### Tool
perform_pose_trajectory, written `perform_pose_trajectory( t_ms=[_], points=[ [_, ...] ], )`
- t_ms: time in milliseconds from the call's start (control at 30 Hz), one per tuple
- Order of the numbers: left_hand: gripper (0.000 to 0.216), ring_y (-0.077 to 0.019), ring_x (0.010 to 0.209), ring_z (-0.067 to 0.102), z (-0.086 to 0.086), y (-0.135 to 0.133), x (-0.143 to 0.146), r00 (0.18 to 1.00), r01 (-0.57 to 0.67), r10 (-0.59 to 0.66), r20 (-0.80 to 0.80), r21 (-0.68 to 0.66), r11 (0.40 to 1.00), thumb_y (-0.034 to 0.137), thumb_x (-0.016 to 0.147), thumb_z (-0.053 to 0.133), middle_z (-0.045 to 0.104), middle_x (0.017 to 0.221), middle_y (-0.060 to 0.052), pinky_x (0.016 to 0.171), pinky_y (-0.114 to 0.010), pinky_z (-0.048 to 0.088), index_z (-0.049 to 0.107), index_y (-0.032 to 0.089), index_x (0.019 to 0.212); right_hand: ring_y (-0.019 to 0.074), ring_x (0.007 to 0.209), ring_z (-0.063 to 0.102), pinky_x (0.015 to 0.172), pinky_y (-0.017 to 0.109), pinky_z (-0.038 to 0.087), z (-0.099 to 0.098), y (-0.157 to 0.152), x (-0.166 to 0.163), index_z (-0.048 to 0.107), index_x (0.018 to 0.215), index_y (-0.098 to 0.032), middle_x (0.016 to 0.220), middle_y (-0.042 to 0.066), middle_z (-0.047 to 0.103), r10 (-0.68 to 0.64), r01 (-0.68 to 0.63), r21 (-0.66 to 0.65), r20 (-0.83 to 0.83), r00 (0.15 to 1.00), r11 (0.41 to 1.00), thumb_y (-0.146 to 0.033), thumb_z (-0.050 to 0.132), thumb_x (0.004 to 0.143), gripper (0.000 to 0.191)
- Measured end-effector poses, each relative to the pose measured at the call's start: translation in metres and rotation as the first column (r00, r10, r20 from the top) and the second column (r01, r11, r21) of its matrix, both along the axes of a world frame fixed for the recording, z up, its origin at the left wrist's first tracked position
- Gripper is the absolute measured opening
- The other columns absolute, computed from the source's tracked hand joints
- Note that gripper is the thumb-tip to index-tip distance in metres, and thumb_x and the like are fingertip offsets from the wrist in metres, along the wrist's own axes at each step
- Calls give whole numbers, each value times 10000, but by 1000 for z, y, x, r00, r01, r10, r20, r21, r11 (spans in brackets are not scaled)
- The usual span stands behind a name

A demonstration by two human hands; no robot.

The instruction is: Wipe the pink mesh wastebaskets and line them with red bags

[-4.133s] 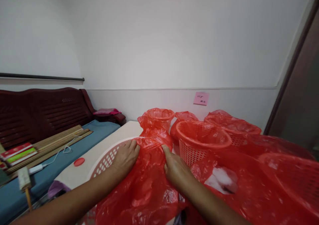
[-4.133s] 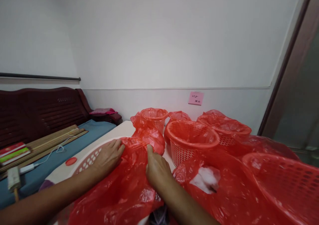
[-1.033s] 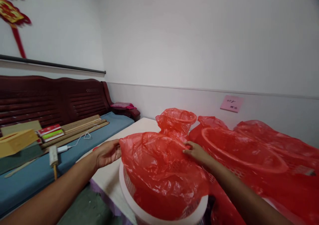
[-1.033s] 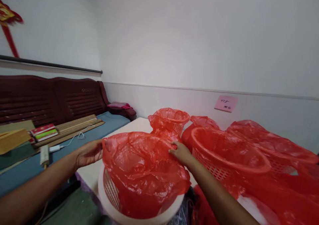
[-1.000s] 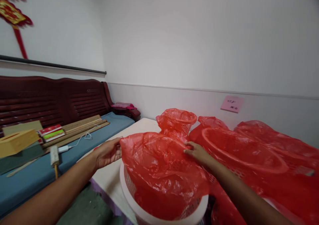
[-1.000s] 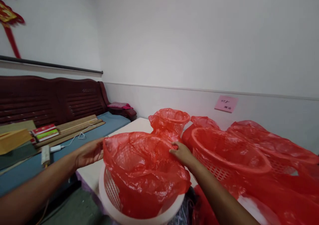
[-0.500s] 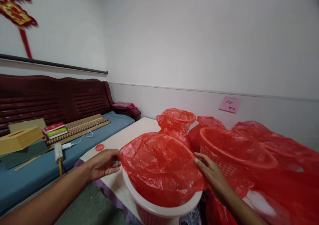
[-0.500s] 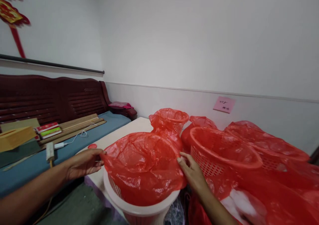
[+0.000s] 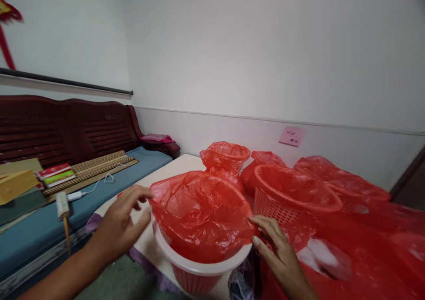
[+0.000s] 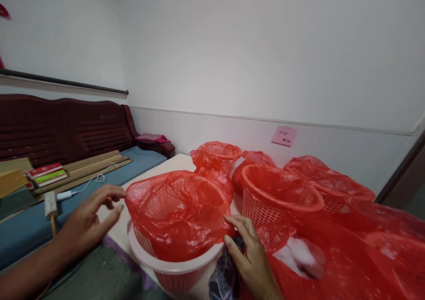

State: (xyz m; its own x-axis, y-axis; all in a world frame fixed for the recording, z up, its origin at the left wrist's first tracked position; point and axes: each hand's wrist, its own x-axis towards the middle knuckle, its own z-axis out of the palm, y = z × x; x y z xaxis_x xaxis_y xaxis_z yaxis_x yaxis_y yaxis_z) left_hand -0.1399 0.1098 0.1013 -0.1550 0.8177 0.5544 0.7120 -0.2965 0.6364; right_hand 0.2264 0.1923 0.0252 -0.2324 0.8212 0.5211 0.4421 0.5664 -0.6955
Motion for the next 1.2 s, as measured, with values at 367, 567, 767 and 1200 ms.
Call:
perform_pose_trajectory(
  t_ms=[367,567,767,1200],
  points=[
    [583,-269,1116,598,-23,-8,16,574,309,-104,-812,97,946,501,835,604,656,1185,-112,936,-426,490,431,199,1302,184,1095,545,909,315,496,3,-15,10,562,1121,-300,1158,52,484,48,-96,259,188,981,961,-251,553,888,238],
    [415,-195,922,582,-27,-3,26,714,365,-243,-656,53,929,361,859,630,641,1020,-62,784,-316,481,460,209,1207,165,1067,539,892,282,486,3,-17,1,549,981,-271,1127,41,479,40,-84,291,156,987,953,-203,555,890,114],
    [198,-167,850,510,-45,2,28,822,410,-300,-484,138,901,126,849,630,563,900,-40,744,-312,443,516,199,993,157,1075,541,864,257,497,-3,-21,-6,555,945,-247,1152,55,464,-10,-59,405,167,986,912,-135,513,897,129],
    [220,-171,855,504,-62,-3,44,814,390,-158,-559,325,861,26,794,636,541,907,-58,779,-356,485,532,156,937,235,1130,482,921,368,458,8,-25,-11,436,1319,-173,1186,118,493,-81,-33,504,203,976,863,-153,506,894,432]
  ],
)
